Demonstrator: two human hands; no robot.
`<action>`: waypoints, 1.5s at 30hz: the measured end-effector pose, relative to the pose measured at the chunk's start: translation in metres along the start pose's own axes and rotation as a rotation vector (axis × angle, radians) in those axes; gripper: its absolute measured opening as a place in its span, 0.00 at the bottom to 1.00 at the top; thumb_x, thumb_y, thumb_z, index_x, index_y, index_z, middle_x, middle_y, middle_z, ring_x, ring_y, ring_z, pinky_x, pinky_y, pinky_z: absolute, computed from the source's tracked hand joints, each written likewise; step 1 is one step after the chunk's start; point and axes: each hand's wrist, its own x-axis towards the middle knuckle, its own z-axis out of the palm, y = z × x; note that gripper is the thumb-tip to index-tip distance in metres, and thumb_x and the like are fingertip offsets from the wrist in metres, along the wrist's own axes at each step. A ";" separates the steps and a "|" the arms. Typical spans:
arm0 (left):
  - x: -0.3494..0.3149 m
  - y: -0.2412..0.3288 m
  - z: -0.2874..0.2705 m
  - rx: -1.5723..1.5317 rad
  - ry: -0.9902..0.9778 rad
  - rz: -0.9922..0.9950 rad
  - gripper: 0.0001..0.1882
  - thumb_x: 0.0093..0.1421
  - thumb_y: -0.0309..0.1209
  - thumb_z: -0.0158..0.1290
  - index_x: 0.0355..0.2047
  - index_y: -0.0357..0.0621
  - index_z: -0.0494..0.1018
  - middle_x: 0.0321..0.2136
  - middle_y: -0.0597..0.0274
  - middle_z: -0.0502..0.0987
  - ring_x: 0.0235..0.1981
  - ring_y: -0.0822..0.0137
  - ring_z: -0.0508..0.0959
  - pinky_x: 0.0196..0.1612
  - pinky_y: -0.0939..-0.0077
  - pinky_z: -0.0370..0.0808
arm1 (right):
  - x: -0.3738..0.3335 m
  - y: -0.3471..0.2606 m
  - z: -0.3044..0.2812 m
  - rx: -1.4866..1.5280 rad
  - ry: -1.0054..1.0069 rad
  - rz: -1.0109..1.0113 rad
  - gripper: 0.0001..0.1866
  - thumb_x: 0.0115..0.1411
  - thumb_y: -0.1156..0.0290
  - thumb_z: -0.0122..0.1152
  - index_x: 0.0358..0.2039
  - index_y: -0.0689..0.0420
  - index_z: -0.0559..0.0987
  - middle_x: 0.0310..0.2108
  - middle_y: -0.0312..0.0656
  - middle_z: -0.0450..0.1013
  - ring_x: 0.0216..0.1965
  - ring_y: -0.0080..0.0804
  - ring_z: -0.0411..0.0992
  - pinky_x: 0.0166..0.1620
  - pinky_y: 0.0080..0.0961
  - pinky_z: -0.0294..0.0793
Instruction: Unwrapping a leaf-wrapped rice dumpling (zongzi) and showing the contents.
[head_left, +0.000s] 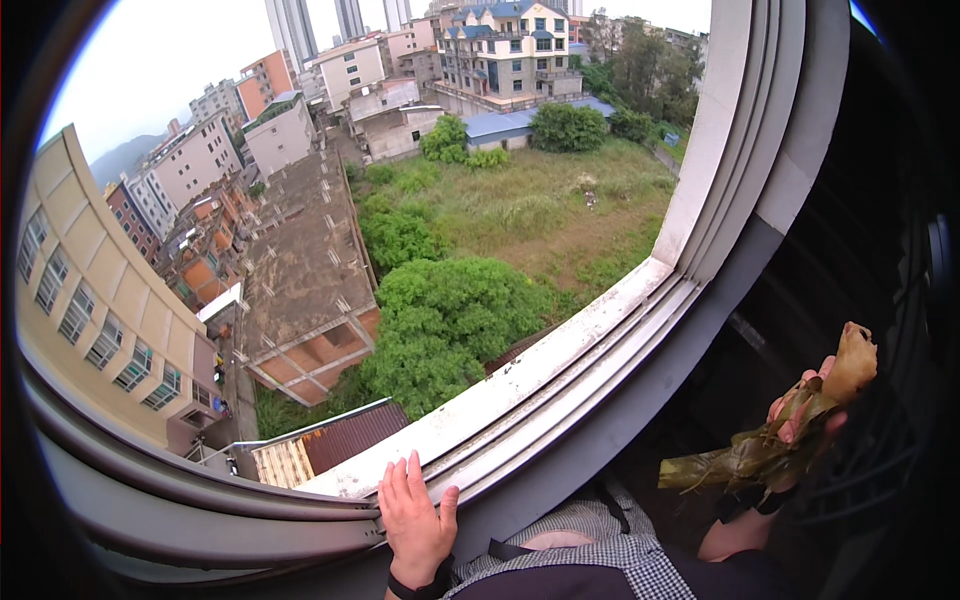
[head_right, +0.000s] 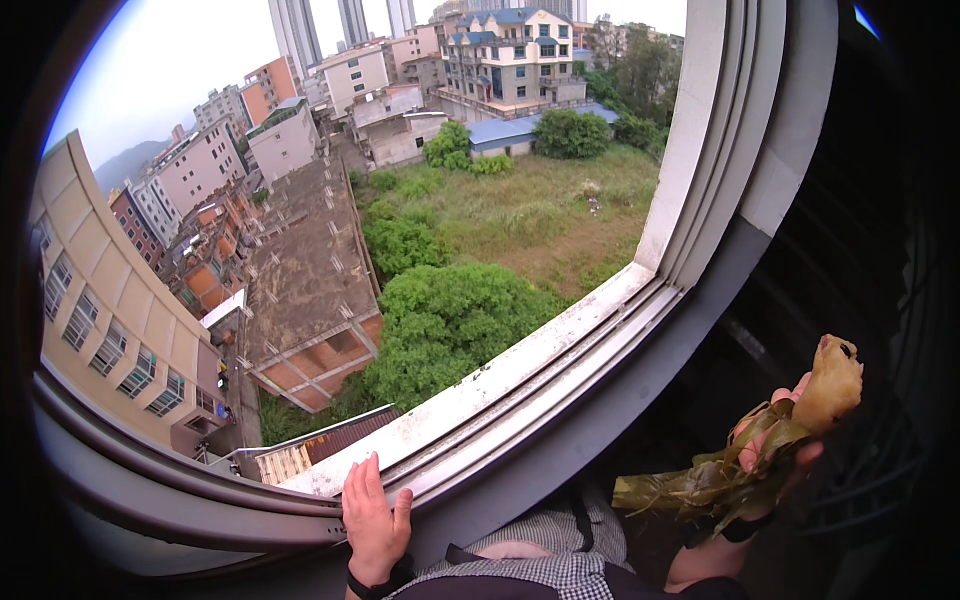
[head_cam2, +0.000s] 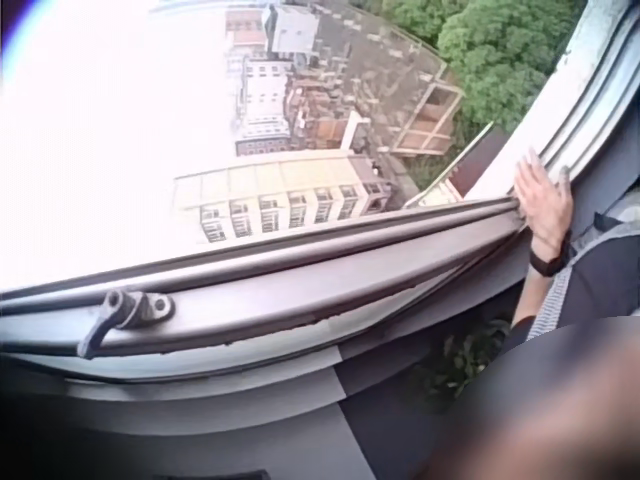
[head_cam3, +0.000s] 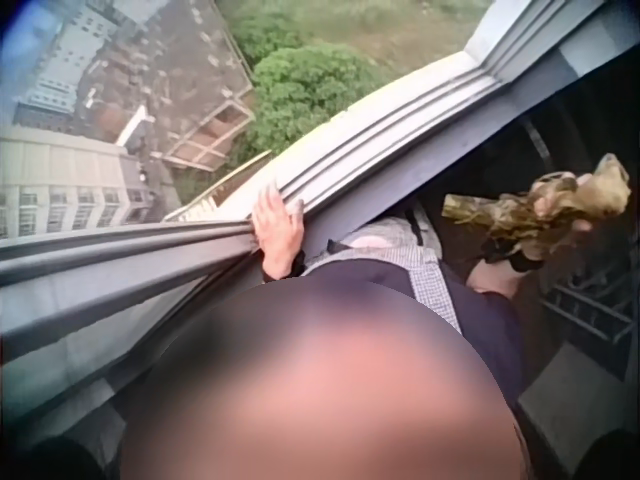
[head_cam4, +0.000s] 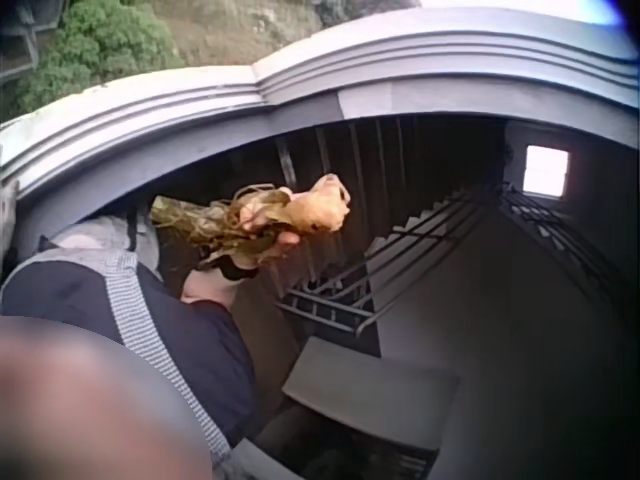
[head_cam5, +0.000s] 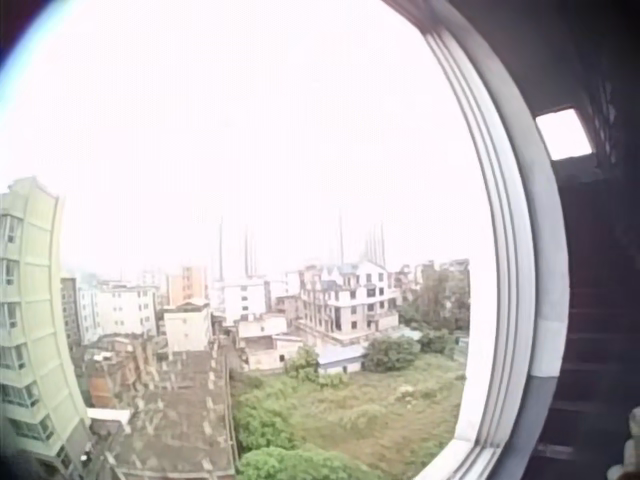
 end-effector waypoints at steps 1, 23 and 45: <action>-0.001 0.000 -0.001 0.003 0.002 -0.006 0.35 0.61 0.49 0.45 0.58 0.33 0.56 0.51 0.38 0.63 0.55 0.41 0.60 0.59 0.49 0.54 | 0.000 0.003 -0.001 0.006 -0.003 0.004 0.29 0.54 0.62 0.66 0.46 0.56 0.56 0.39 0.44 0.66 0.19 0.35 0.72 0.19 0.23 0.77; 0.002 -0.002 0.016 0.062 0.060 0.011 0.32 0.60 0.45 0.46 0.57 0.34 0.57 0.50 0.40 0.64 0.55 0.43 0.62 0.57 0.52 0.57 | -0.027 0.006 -0.029 0.056 0.096 0.025 0.39 0.54 0.60 0.66 0.58 0.51 0.51 0.45 0.41 0.63 0.23 0.33 0.70 0.19 0.23 0.76; 0.004 0.003 0.005 0.046 0.062 0.049 0.32 0.58 0.42 0.50 0.57 0.33 0.58 0.50 0.41 0.64 0.54 0.42 0.62 0.56 0.52 0.58 | -0.019 0.028 0.001 0.136 0.075 0.026 0.44 0.52 0.60 0.67 0.62 0.50 0.49 0.45 0.39 0.64 0.20 0.29 0.70 0.20 0.23 0.72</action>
